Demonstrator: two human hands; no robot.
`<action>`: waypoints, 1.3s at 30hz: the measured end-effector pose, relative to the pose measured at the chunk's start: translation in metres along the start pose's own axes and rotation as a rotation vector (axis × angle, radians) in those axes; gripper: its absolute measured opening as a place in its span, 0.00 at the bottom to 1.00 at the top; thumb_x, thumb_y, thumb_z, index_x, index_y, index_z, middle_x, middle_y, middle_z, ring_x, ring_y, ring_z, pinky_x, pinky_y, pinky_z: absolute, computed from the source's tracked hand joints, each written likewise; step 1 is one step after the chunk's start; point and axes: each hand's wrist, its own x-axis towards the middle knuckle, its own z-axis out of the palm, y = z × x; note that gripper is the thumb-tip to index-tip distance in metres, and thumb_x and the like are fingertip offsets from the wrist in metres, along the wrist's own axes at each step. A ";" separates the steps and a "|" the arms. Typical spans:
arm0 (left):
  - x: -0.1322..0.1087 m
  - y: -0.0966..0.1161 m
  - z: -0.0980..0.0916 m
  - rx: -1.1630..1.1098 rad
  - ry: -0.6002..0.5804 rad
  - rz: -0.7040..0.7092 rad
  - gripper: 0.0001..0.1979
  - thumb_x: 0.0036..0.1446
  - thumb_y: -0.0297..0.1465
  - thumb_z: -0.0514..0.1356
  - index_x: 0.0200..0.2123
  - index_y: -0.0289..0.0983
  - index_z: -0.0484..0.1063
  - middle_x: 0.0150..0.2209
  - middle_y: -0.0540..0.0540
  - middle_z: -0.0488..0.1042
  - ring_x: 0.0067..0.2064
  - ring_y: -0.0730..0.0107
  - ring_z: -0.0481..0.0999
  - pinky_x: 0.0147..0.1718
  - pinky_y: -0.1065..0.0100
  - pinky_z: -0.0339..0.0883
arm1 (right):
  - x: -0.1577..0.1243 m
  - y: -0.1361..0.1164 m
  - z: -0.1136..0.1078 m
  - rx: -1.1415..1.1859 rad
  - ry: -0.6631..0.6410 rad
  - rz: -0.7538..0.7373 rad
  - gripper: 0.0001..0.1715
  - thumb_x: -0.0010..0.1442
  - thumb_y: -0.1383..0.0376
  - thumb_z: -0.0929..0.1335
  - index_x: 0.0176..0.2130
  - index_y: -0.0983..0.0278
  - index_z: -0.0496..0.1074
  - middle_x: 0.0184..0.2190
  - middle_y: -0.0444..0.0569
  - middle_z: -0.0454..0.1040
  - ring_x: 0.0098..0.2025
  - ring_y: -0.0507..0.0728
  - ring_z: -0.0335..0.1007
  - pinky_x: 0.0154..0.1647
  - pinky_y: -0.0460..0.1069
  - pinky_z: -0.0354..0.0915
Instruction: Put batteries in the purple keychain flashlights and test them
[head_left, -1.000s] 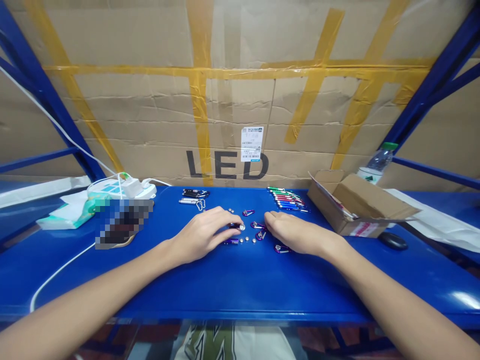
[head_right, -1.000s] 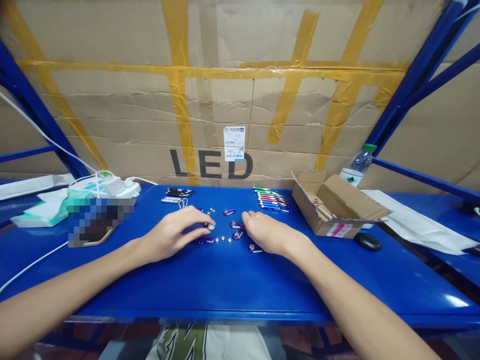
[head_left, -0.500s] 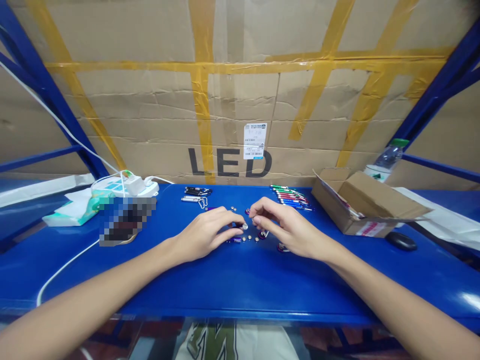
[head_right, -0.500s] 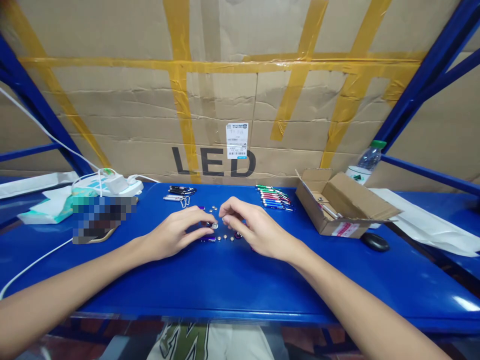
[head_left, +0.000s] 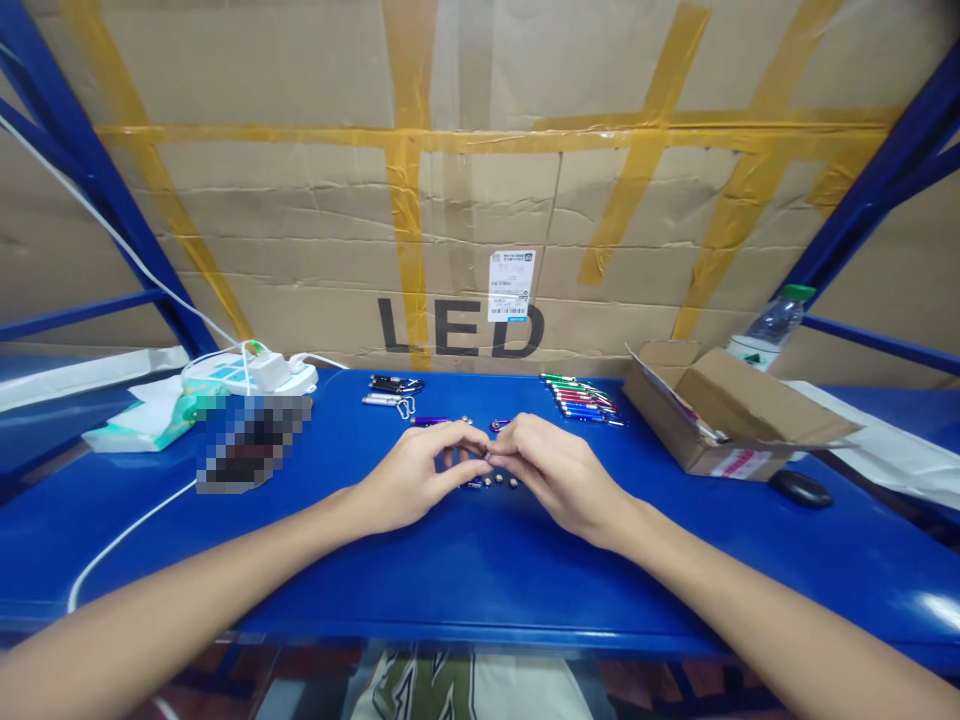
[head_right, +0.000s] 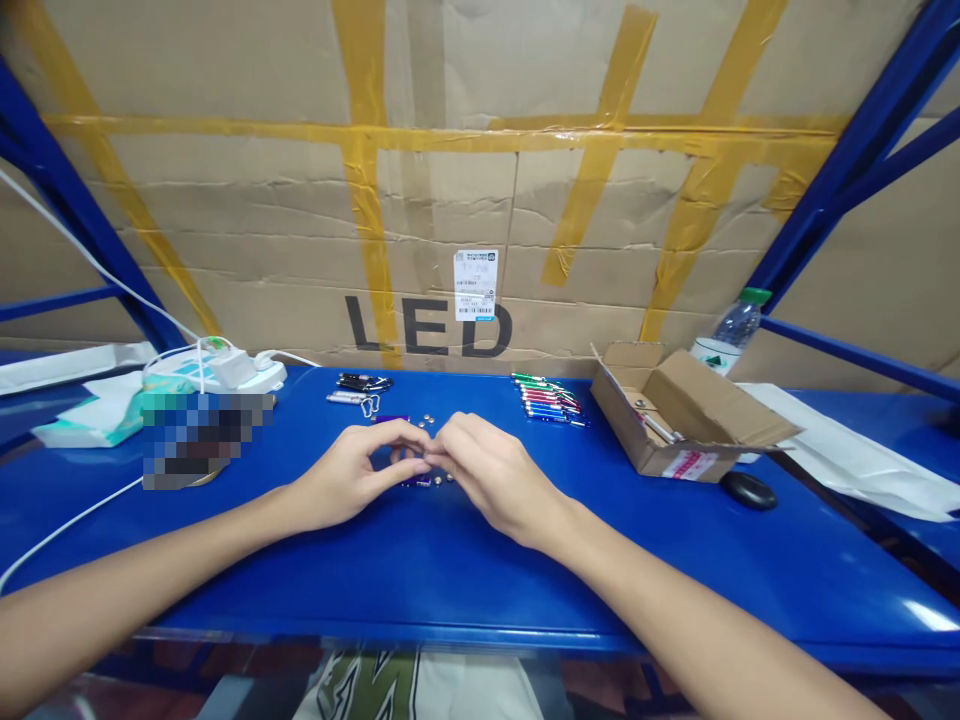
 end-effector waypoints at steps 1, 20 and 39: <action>0.000 0.001 0.001 -0.042 -0.001 -0.031 0.09 0.72 0.34 0.65 0.50 0.38 0.81 0.41 0.47 0.84 0.37 0.69 0.81 0.38 0.70 0.74 | 0.000 0.000 0.000 -0.029 -0.022 -0.002 0.13 0.81 0.63 0.62 0.43 0.61 0.70 0.40 0.52 0.75 0.42 0.58 0.71 0.43 0.52 0.69; 0.003 -0.005 -0.005 -0.009 0.053 -0.056 0.09 0.72 0.37 0.65 0.47 0.37 0.79 0.43 0.44 0.86 0.37 0.68 0.83 0.35 0.68 0.75 | 0.005 0.016 -0.062 0.004 -0.843 0.491 0.06 0.70 0.64 0.70 0.38 0.60 0.70 0.30 0.44 0.76 0.29 0.55 0.69 0.31 0.48 0.59; -0.001 0.003 -0.007 0.147 -0.036 0.079 0.10 0.75 0.34 0.61 0.52 0.37 0.79 0.40 0.46 0.82 0.40 0.66 0.78 0.43 0.66 0.72 | 0.007 -0.003 -0.025 0.227 -0.138 0.164 0.07 0.80 0.62 0.65 0.49 0.60 0.72 0.45 0.49 0.78 0.44 0.56 0.74 0.48 0.50 0.69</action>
